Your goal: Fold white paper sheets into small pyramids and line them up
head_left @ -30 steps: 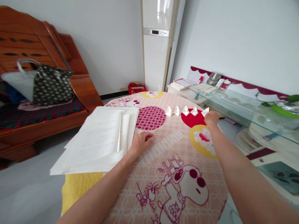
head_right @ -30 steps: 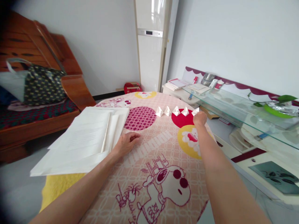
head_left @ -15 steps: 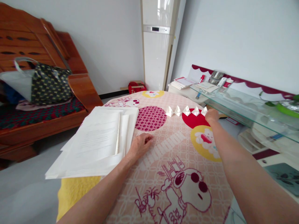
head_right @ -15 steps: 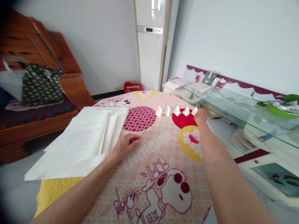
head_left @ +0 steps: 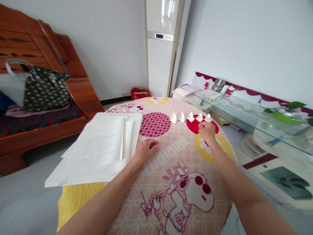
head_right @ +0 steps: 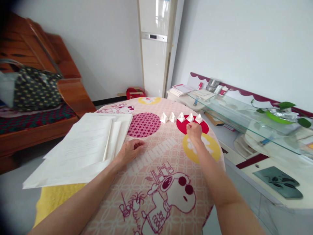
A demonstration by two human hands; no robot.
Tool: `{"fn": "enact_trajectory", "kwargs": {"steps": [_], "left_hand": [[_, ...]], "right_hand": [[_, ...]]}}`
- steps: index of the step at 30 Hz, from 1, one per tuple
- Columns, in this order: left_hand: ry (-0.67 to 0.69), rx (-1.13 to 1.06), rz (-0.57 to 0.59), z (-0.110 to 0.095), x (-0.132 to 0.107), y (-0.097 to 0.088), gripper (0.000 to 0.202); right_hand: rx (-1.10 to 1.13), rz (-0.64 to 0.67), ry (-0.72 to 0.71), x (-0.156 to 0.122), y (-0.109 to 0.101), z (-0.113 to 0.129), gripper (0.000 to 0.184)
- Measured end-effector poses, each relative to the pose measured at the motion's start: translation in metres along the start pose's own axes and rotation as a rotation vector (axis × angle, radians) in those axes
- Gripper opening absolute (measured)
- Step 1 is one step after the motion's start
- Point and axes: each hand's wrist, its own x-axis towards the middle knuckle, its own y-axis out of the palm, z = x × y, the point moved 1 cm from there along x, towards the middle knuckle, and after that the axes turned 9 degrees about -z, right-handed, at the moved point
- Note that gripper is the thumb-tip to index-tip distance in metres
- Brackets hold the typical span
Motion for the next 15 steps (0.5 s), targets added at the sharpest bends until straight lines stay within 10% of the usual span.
{"fn": "enact_trajectory", "kwargs": {"steps": [9, 15], "left_hand": [[0.026, 0.051, 0.005, -0.007, 0.002, -0.001, 0.024], [0.054, 0.044, 0.008, -0.012, 0.001, -0.004, 0.021]], "right_hand": [[0.400, 0.665, -0.063, -0.091, 0.011, 0.107, 0.024], [0.473, 0.341, -0.181, -0.111, 0.038, 0.107, 0.030]]}}
